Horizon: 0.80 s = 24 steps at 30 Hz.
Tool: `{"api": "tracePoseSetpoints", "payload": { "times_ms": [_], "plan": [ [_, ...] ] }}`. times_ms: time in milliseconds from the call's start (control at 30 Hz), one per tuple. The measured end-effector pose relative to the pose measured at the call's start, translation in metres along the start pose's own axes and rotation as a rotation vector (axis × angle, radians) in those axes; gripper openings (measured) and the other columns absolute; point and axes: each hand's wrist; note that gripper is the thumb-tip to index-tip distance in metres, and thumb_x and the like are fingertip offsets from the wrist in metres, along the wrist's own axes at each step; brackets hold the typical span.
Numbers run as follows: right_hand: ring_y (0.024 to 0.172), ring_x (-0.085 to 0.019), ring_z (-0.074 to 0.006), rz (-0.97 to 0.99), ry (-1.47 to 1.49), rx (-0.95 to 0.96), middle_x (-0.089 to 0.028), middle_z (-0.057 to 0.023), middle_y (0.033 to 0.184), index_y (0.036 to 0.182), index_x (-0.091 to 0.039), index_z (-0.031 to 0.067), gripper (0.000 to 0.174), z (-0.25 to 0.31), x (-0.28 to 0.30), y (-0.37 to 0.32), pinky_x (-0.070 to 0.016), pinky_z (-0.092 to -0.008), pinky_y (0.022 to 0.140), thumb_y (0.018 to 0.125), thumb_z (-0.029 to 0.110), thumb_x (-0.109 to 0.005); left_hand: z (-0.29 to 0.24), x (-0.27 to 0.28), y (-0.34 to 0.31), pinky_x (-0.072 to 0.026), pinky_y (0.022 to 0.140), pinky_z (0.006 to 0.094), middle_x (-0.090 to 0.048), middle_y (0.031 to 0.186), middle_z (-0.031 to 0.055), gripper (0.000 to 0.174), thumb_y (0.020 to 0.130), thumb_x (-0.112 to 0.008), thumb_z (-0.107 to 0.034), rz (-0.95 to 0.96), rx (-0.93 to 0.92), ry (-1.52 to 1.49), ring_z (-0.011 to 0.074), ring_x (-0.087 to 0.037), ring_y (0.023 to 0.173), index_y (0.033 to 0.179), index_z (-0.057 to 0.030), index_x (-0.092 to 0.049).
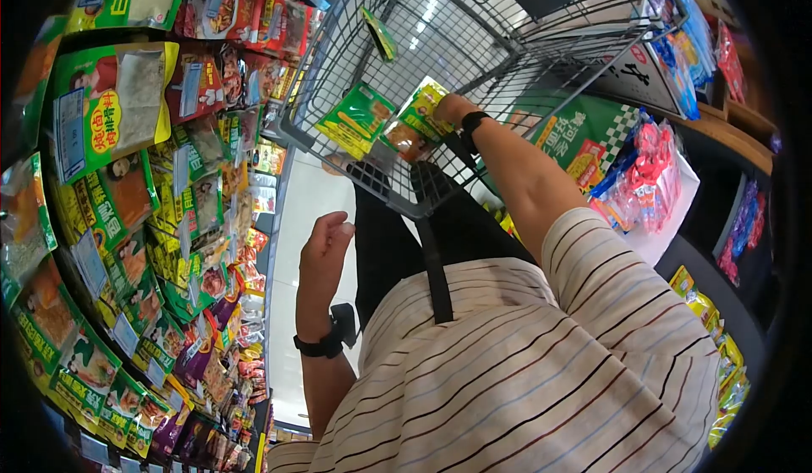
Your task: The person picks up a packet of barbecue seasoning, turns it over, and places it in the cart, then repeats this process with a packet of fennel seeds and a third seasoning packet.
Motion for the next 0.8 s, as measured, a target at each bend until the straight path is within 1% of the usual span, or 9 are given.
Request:
{"api": "tracePoseSetpoints", "payload": {
  "times_ms": [100, 200, 233, 400, 467, 567, 667, 700, 800],
  "plan": [
    [0.107, -0.068, -0.0318, 0.104, -0.276, 0.099, -0.07, -0.0197, 0.116, 0.111, -0.072, -0.0002, 0.05, 0.009, -0.009, 0.012, -0.054, -0.0394, 0.09, 0.084, 0.042, -0.064, -0.002, 0.0, -0.004, -0.0466, 0.09, 0.0297, -0.068, 0.105, 0.0076, 0.039, 0.097, -0.059, -0.026, 0.0, 0.001, -0.001, 0.0146, -0.062, 0.1, 0.125, 0.0004, -0.06],
    [0.106, -0.068, -0.0327, 0.159, -0.082, 0.072, -0.071, -0.0193, 0.113, 0.11, -0.072, -0.0004, 0.052, 0.009, -0.007, -0.004, -0.0539, -0.0411, 0.089, 0.084, 0.043, -0.065, 0.0, 0.001, -0.008, -0.0467, 0.091, 0.0302, -0.068, 0.106, 0.0083, 0.038, 0.097, -0.058, -0.026, 0.005, -0.017, 0.012, 0.0153, -0.062, 0.101, 0.125, 0.0004, -0.059],
    [0.103, -0.069, -0.0304, 0.177, -0.11, 0.237, -0.071, -0.0173, 0.111, 0.11, -0.07, -0.0028, 0.051, 0.012, -0.002, -0.013, -0.0571, -0.0414, 0.084, 0.083, 0.04, -0.067, 0.001, 0.001, -0.008, -0.0468, 0.091, 0.0304, -0.068, 0.107, 0.0085, 0.038, 0.097, -0.058, -0.026, 0.005, -0.03, 0.015, 0.0156, -0.062, 0.101, 0.125, 0.0004, -0.059],
    [0.092, -0.071, -0.027, 0.195, 0.3, 0.312, -0.069, -0.0174, 0.109, 0.105, -0.067, -0.0059, 0.039, 0.035, 0.02, -0.072, -0.0614, -0.0376, 0.074, 0.086, 0.027, -0.063, -0.003, 0.001, -0.014, -0.048, 0.091, 0.0306, -0.069, 0.107, 0.01, 0.036, 0.1, -0.058, -0.025, -0.002, -0.107, -0.025, 0.0164, -0.063, 0.103, 0.125, 0.0002, -0.059],
    [0.099, -0.065, -0.024, 0.226, 0.247, 0.372, -0.062, -0.014, 0.115, 0.112, -0.064, -0.0063, 0.044, 0.041, 0.036, -0.097, -0.0566, -0.0325, 0.081, 0.083, 0.027, -0.063, -0.01, 0.0, -0.02, -0.0476, 0.092, 0.0311, -0.069, 0.109, 0.0097, 0.037, 0.1, -0.056, -0.026, -0.012, -0.134, -0.014, 0.0168, -0.063, 0.105, 0.126, 0.0003, -0.058],
    [0.095, -0.063, -0.0196, 0.209, 0.424, 0.529, -0.063, -0.0111, 0.11, 0.111, -0.063, -0.0062, 0.037, 0.053, 0.072, -0.171, -0.0545, -0.031, 0.08, 0.086, 0.021, -0.06, -0.022, 0.002, -0.026, -0.0475, 0.092, 0.031, -0.069, 0.109, 0.0093, 0.037, 0.1, -0.057, -0.026, -0.055, -0.199, -0.005, 0.0165, -0.063, 0.105, 0.126, 0.0001, -0.058],
    [0.086, -0.061, -0.0138, 0.355, 0.691, 0.582, -0.065, -0.0034, 0.096, 0.11, -0.065, -0.0005, 0.032, 0.051, 0.085, -0.179, -0.0509, -0.0273, 0.079, 0.086, 0.02, -0.06, -0.038, 0.005, -0.03, -0.0478, 0.092, 0.0306, -0.068, 0.109, 0.0088, 0.036, 0.1, -0.059, -0.025, -0.118, -0.312, -0.019, 0.0166, -0.063, 0.103, 0.125, -0.0006, -0.058],
    [0.087, -0.062, -0.0131, 0.486, 0.912, 0.596, -0.067, -0.0046, 0.101, 0.114, -0.064, -0.0009, 0.032, 0.059, 0.091, -0.205, -0.0518, -0.0273, 0.081, 0.087, 0.016, -0.059, -0.048, 0.006, -0.034, -0.0486, 0.091, 0.0307, -0.068, 0.109, 0.0094, 0.035, 0.1, -0.059, -0.024, -0.148, -0.366, -0.028, 0.0172, -0.064, 0.102, 0.125, -0.0006, -0.059],
    [0.091, -0.064, -0.0128, 0.556, 0.948, 0.798, -0.069, -0.0076, 0.108, 0.118, -0.063, -0.0032, 0.034, 0.079, 0.115, -0.265, -0.0528, -0.0273, 0.083, 0.088, 0.014, -0.057, -0.056, 0.013, -0.032, -0.0477, 0.095, 0.0336, -0.065, 0.118, 0.0115, 0.038, 0.098, -0.062, -0.025, -0.254, -0.565, 0.032, 0.02, -0.062, 0.108, 0.127, -0.0013, -0.058]
  ]
}}
Point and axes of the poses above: each hand's wrist, its own y-axis towards the middle knuckle, its own x-axis out of the back of the hand, z = x × y
